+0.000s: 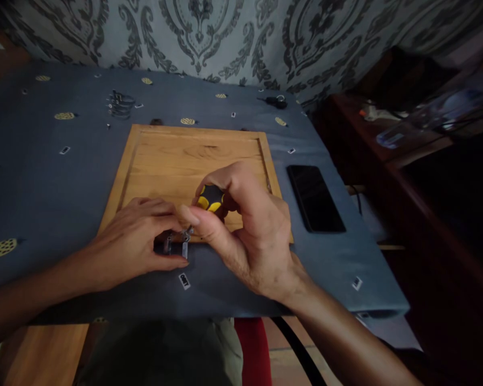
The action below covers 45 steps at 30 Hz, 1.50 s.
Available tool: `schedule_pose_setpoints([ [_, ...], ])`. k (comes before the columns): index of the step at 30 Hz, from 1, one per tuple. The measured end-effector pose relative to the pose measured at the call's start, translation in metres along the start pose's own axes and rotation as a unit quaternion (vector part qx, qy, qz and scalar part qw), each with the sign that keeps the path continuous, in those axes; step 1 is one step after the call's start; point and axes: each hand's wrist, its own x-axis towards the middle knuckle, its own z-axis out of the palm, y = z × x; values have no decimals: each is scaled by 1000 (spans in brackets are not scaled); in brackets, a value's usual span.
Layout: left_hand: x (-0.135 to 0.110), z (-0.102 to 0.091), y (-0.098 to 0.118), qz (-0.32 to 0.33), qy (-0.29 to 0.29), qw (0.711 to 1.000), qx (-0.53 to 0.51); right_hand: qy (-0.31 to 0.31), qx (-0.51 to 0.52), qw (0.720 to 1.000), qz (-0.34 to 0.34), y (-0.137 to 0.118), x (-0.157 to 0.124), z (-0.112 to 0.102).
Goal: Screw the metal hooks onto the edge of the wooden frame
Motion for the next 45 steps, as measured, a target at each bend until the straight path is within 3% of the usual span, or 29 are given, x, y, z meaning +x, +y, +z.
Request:
schedule_pose_setpoints([
  [7, -1, 1, -1, -3, 6, 1000, 1, -13, 88, 996, 30, -3, 6, 3],
  [13, 0, 2, -1, 3, 13, 1000, 7, -71, 142, 985, 66, -8, 10, 1],
  [20, -1, 3, -2, -5, 16, 1000, -1, -32, 122, 991, 39, -10, 14, 2],
  [30, 1, -1, 1, -12, -6, 1000, 1, -64, 169, 979, 89, -13, 11, -1],
  [36, 0, 0, 0, -11, 6, 1000, 0, -24, 130, 990, 53, -13, 12, -2],
  [39, 0, 1, 0, -19, 0, 1000, 6, -37, 138, 989, 43, -13, 15, -2],
  [45, 0, -1, 2, -11, 4, 1000, -1, -56, 191, 976, 89, -14, 14, -1],
])
